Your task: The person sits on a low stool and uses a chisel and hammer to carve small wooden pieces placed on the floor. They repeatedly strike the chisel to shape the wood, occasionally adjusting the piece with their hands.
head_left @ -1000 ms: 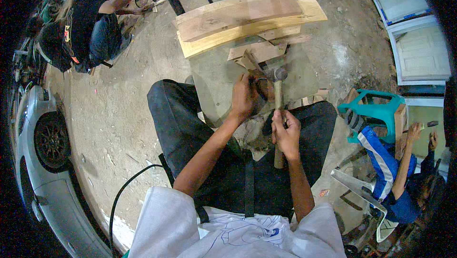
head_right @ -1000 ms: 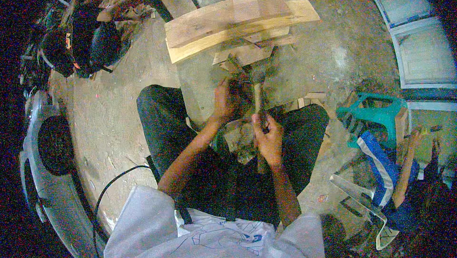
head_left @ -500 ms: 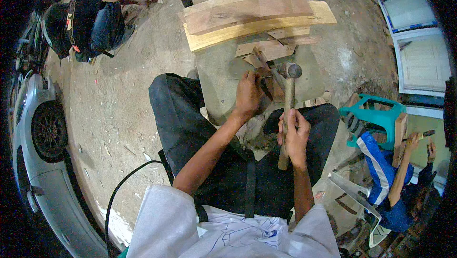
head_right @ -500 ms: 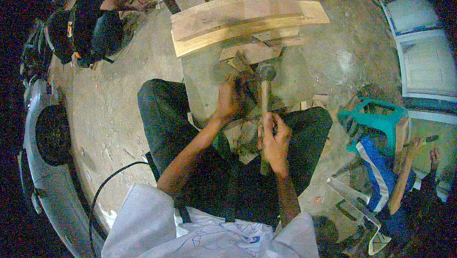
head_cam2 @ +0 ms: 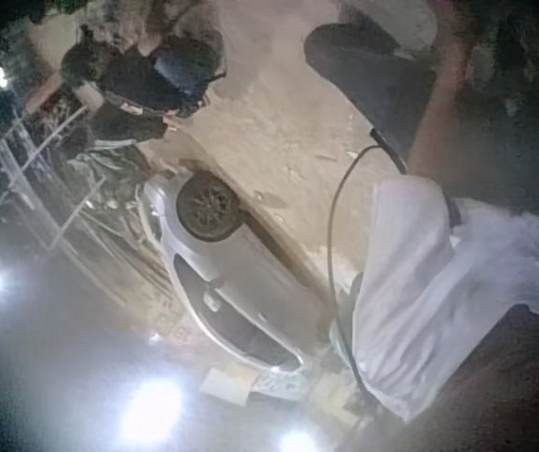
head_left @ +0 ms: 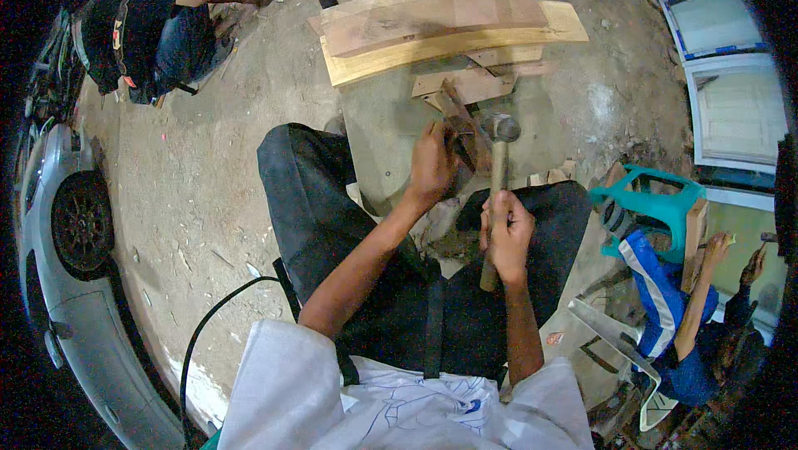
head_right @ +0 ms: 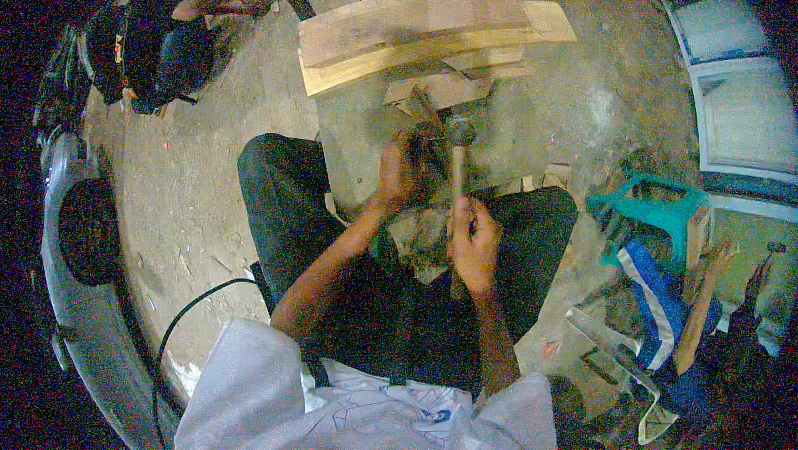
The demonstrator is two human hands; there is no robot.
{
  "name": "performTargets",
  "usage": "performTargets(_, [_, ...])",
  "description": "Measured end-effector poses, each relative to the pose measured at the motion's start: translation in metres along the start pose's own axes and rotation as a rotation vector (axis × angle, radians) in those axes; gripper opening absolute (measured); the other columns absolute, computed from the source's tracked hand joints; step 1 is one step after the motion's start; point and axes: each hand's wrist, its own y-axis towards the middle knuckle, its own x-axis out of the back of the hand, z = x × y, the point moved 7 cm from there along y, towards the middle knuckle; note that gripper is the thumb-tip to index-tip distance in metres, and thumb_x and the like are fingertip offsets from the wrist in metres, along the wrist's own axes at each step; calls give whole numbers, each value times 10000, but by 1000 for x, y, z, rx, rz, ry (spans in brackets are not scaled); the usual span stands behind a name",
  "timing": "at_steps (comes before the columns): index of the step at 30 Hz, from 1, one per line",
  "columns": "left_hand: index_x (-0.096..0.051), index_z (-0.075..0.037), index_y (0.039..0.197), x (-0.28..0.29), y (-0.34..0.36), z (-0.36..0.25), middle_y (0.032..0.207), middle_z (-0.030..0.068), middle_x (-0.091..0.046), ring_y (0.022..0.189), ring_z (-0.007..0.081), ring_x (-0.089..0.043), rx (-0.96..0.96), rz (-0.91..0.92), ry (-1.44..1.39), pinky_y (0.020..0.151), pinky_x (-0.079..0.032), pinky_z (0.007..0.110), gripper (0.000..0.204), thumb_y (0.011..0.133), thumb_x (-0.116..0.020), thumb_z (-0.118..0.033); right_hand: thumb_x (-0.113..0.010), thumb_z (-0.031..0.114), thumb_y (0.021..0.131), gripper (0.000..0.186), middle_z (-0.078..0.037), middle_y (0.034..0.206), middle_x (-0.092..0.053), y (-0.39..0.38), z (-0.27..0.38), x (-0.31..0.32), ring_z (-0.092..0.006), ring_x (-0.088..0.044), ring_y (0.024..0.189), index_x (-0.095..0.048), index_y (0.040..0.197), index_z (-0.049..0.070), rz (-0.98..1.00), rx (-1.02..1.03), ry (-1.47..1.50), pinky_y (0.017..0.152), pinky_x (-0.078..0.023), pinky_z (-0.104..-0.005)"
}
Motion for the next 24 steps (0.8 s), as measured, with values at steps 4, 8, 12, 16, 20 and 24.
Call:
performTargets(4, [-558,44,1008,3,-2,7,928,272,-554,852,484,-543,-24,-63,-69,731,-450,510,297,712,-580,54,-469,339,1029,369,3,583,-481,11,-19,-6,-68,-432,408,-555,831,39,6,16,-118,371,-346,-245])
performTargets(8, [-551,46,969,5,-1,-7,896,271,-553,843,488,-540,-25,-73,19,724,-443,515,240,730,-574,41,-469,350,1029,382,3,576,-480,-5,20,2,-72,-424,398,-556,823,40,-67,-28,105,367,-341,-241])
performTargets(12, [-542,47,960,1,-2,3,885,274,-557,841,490,-542,-49,-69,-18,717,-441,517,231,733,-577,27,-477,347,1027,388,3,569,-471,0,4,-1,-71,-422,396,-552,813,31,-47,-8,63,359,-335,-237])
performTargets(16, [-537,45,977,5,-1,4,897,273,-565,845,488,-547,-66,-86,10,724,-444,514,267,715,-588,28,-508,365,1009,365,11,579,-508,8,-4,0,-81,-462,429,-587,831,56,-13,-133,-24,384,-362,-254])
performTargets(20, [-536,44,975,7,2,-9,893,269,-559,836,487,-542,-124,-72,-11,724,-444,512,278,705,-597,26,-519,362,1002,352,16,551,-501,3,9,16,-100,-464,418,-588,816,71,-102,-6,-20,390,-376,-295])
performTargets(24, [-536,42,970,6,-2,-14,886,271,-549,823,480,-538,-81,-81,62,710,-439,515,243,740,-602,5,-549,331,986,344,-80,654,-610,10,-32,5,-215,-579,606,-624,865,18,-56,-19,-186,602,-472,-385])
